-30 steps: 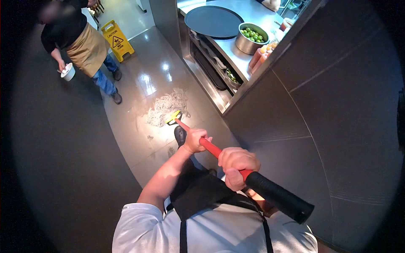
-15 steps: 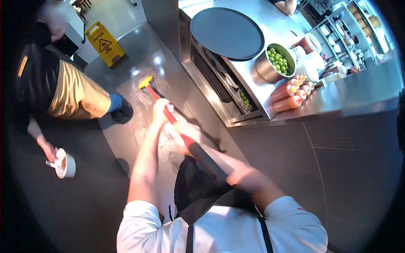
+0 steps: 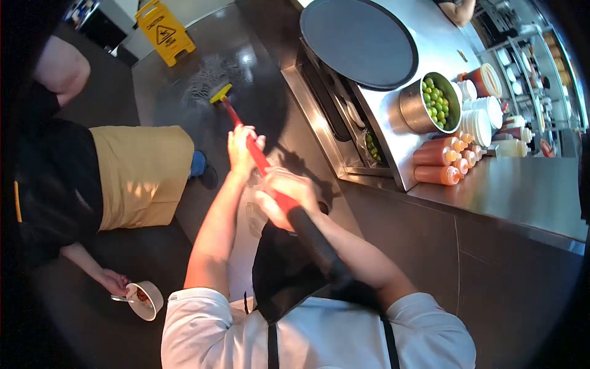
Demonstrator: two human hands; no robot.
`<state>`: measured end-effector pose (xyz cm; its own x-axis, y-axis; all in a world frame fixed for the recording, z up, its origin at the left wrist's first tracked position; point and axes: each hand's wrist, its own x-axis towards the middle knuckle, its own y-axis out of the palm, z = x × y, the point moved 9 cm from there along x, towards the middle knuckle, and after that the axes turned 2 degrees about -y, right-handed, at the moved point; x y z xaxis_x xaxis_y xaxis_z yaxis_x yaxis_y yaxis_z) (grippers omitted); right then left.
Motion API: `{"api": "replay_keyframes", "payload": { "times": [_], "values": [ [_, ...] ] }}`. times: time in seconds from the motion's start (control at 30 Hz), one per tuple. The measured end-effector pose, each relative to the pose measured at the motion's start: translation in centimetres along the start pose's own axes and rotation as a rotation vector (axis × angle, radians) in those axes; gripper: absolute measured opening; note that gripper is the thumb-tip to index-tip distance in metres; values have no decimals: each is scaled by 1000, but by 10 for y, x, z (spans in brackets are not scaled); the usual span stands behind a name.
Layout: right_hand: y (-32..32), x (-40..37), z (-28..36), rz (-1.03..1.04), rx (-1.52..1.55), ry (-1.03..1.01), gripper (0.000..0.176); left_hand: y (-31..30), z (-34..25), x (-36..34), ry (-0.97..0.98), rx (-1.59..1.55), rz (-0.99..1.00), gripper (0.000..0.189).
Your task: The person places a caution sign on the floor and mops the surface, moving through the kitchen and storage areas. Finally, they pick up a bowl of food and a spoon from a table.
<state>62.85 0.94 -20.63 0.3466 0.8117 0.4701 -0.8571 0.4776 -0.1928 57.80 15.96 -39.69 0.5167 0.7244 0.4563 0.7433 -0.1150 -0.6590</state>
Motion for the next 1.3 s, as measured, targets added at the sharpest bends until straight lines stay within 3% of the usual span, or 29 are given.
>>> {"api": "replay_keyframes", "payload": {
  "times": [0.13,0.2,0.23,0.33,0.5,0.63,0.8,0.93,0.97,1.0,1.07,1.13,1.17,1.2,1.23,1.3],
  "values": [
    [-70,8,78,61,66,96,26,-36,-120,-8,6,-79,-8,32],
    [-119,13,131,108,196,-61,27,-32,-165,-23,-48,-435,132,37],
    [-131,12,143,36,275,-70,31,-26,-179,-29,5,-551,115,40],
    [-148,8,153,-10,423,-148,33,-10,-193,-43,72,-595,218,37],
    [-136,16,135,-18,569,-237,22,-8,-165,-36,100,-493,108,29],
    [-98,34,96,-45,538,-272,24,-9,-103,-13,78,-401,55,28],
    [-28,76,21,-66,493,-242,34,-6,13,27,-33,-347,-45,30],
    [51,123,-48,-76,497,-216,33,-24,120,71,15,-334,-207,25],
    [75,138,-70,-61,497,-179,34,10,183,73,-360,-1050,-20,19],
    [99,154,-89,-45,491,-189,31,43,242,57,-867,-1738,-157,14],
    [154,183,-137,-36,377,-234,26,36,321,86,-908,-1801,-235,11],
    [215,215,-189,8,248,-156,22,31,418,114,-899,-1684,-183,13],
    [247,227,-220,19,273,-59,18,8,479,137,-693,-1051,-62,16],
    [274,225,-244,33,298,43,16,-14,488,144,-597,-616,81,24],
    [326,225,-307,170,619,492,14,-43,485,157,-484,-175,180,33],
    [390,238,-349,239,622,453,13,-82,501,175,-496,158,373,57]
  ]
}}
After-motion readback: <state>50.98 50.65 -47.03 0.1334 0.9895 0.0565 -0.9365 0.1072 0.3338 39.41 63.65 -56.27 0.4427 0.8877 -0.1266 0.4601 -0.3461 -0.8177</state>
